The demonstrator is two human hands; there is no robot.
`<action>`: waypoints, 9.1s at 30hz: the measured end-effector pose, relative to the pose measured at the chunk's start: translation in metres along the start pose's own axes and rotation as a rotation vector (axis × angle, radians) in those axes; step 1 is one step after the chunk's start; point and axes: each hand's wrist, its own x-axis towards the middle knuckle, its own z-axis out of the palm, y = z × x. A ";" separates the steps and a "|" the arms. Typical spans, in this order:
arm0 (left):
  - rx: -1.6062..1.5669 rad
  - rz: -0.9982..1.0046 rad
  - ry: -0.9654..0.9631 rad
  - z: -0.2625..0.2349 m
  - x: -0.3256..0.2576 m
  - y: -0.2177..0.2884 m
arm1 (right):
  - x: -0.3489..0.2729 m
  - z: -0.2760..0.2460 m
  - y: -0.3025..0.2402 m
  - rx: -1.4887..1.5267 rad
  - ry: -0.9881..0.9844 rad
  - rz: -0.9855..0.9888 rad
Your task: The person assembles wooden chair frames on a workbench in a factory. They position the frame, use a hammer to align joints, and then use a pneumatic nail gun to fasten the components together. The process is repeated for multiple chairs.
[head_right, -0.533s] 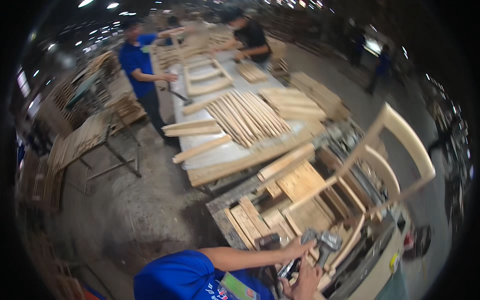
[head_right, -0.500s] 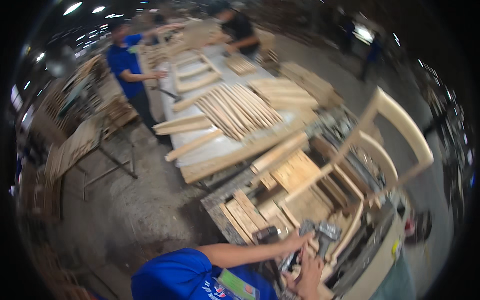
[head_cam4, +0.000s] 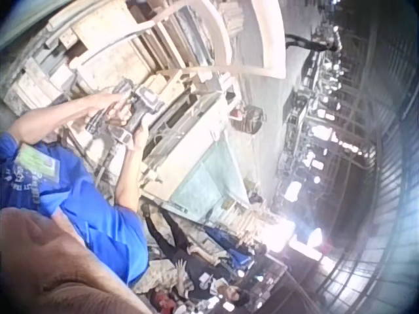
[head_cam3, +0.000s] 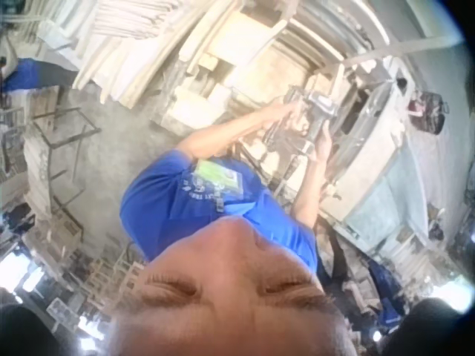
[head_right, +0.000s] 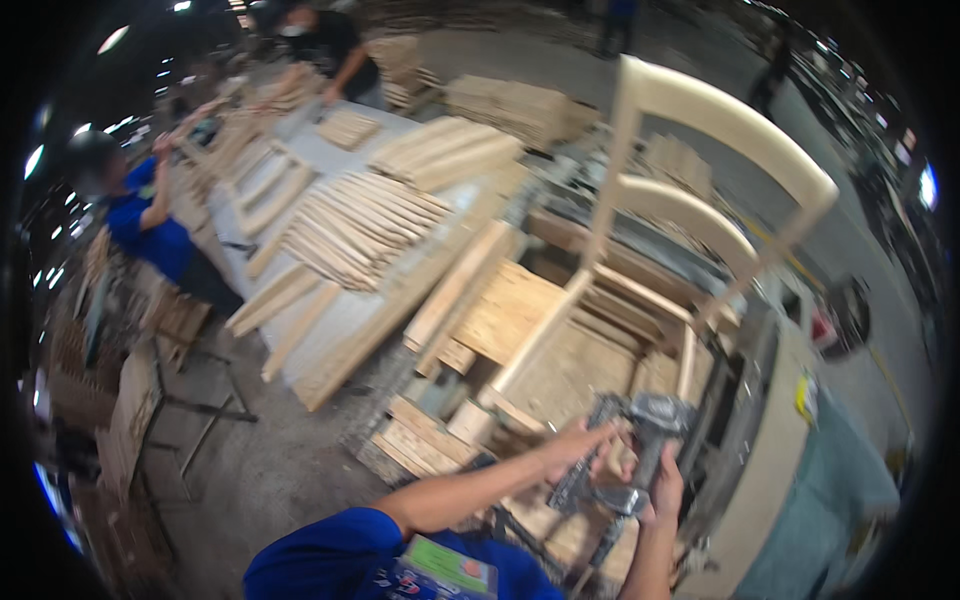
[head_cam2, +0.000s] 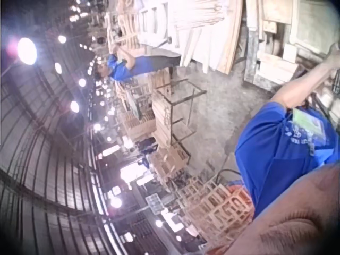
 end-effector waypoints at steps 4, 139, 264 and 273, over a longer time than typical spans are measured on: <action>0.073 0.088 0.093 -0.004 0.027 0.012 | 0.030 0.018 -0.013 -0.072 0.142 0.079; 1.994 0.185 1.029 -0.170 0.229 0.136 | 0.422 -0.282 0.103 0.658 0.276 0.269; 1.939 0.640 1.002 -0.197 0.180 0.111 | 0.208 -0.006 0.080 0.394 0.140 0.786; 1.968 0.767 1.037 -0.208 0.187 0.102 | 0.153 -0.011 0.052 0.486 0.124 0.621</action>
